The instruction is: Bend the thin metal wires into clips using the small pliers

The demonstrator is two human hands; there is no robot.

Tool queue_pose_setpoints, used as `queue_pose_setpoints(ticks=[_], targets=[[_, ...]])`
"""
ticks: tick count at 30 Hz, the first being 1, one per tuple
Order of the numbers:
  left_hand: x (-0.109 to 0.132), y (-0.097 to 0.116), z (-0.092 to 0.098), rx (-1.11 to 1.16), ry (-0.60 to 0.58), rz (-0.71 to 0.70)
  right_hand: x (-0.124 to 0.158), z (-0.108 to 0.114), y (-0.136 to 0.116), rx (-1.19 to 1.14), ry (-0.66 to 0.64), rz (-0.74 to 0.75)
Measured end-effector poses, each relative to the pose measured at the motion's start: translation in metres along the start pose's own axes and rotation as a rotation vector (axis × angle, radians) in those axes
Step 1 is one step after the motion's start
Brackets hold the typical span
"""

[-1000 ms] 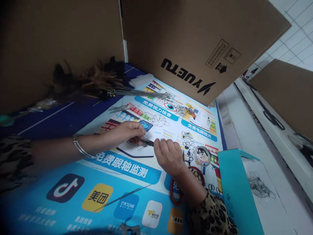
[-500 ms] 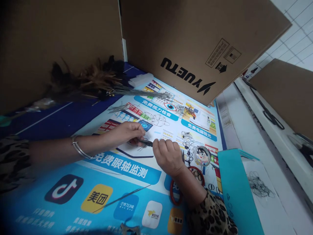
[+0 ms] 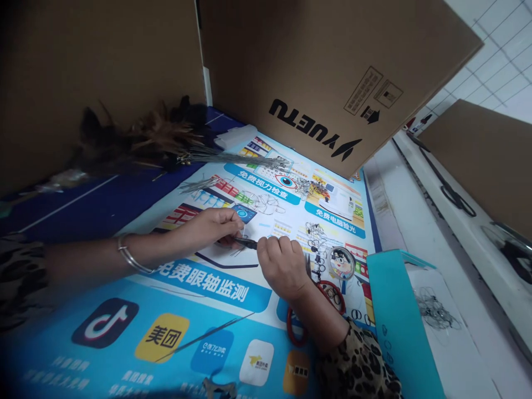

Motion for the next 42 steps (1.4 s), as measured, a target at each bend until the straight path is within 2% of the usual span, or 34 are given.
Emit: queue_pose_setpoints(ticks=[10,24,29,34,38,42], targets=[[0.005,0.001,0.003,-0.234,0.055,-0.154,-0.001,0.004,-0.008,-0.103,-0.091,-0.133],[0.012,0.0,0.003,-0.542,0.129,-0.372,0.002,0.004,-0.012,-0.303,-0.142,-0.294],[0.014,-0.001,0.002,-0.684,0.133,-0.408,0.001,0.01,-0.011,-0.388,-0.274,-0.361],[0.013,-0.001,0.001,-0.749,0.086,-0.448,-0.004,0.019,-0.009,-0.443,-0.444,-0.426],[0.012,-0.002,0.0,-0.821,0.069,-0.464,-0.007,0.024,-0.008,-0.441,-0.532,-0.448],[0.011,-0.005,-0.001,-0.955,0.053,-0.536,-0.009,0.028,-0.007,-0.436,-0.586,-0.448]])
Point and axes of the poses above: each hand's wrist, its own x-axis away from the middle knuckle, its own z-axis out of the back of the hand, y = z × x, the point moved 1 cm from there along -x, towards the middle knuckle, and after that the axes turned 9 degrees about -x, right-handed, at the moved point
